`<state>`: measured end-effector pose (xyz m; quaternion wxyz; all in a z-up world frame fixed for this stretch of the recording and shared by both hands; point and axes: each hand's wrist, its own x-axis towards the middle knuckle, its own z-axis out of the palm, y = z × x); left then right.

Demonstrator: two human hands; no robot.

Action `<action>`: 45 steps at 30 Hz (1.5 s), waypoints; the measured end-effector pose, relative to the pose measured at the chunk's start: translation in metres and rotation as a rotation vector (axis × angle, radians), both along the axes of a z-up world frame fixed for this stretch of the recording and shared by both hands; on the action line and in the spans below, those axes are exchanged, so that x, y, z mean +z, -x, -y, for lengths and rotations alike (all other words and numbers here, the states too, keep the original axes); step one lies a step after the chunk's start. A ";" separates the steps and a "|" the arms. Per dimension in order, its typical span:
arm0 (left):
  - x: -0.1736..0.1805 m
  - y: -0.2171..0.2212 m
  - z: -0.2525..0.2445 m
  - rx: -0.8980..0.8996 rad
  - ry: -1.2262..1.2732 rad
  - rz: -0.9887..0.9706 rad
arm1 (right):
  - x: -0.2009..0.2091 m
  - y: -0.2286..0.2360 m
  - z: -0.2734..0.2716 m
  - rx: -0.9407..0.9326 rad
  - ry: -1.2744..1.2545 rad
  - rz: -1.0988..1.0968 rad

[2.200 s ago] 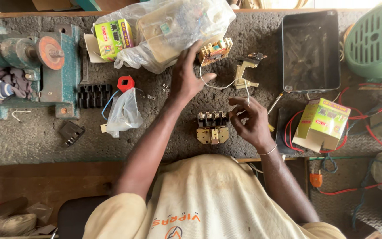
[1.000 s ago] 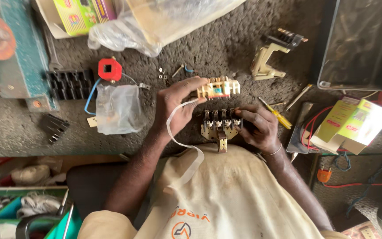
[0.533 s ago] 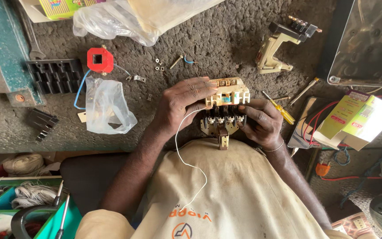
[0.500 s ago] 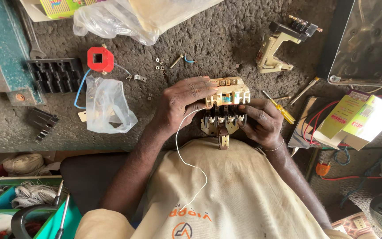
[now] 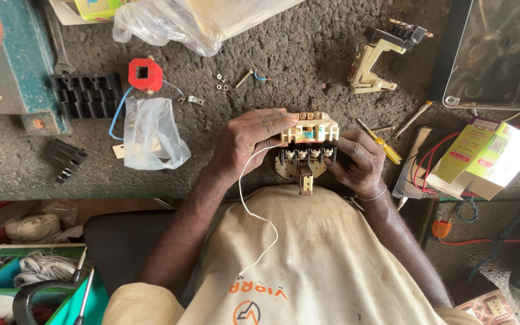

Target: The person uses a yellow screwdriver to tighten screws on a beige electrical component with multiple terminals. They repeatedly adjust the component, pick up small metal parts, and reposition the device on the workbench.

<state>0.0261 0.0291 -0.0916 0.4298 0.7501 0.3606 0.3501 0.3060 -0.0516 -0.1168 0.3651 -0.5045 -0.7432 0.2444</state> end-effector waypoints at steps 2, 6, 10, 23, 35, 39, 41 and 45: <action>-0.004 -0.002 0.002 0.008 0.008 0.004 | -0.005 -0.003 0.003 0.007 -0.009 0.004; -0.008 -0.001 0.001 -0.030 0.015 0.027 | -0.022 -0.006 0.008 -0.003 -0.014 -0.019; -0.004 0.018 -0.001 -0.178 0.059 0.018 | -0.022 -0.001 0.002 -0.009 -0.011 -0.093; -0.017 -0.007 0.005 -0.090 -0.134 -0.204 | 0.024 0.007 -0.026 0.110 0.207 0.218; -0.014 -0.005 0.000 -0.107 -0.119 -0.182 | 0.029 0.015 -0.026 0.065 0.204 0.149; -0.011 -0.006 -0.003 -0.101 -0.134 -0.161 | 0.045 0.017 -0.022 -0.046 0.449 0.141; -0.011 -0.007 -0.001 -0.096 -0.141 -0.170 | 0.053 0.013 -0.018 0.027 0.324 0.187; -0.015 -0.009 -0.002 -0.088 -0.158 -0.164 | 0.076 -0.008 0.003 -0.213 0.308 0.118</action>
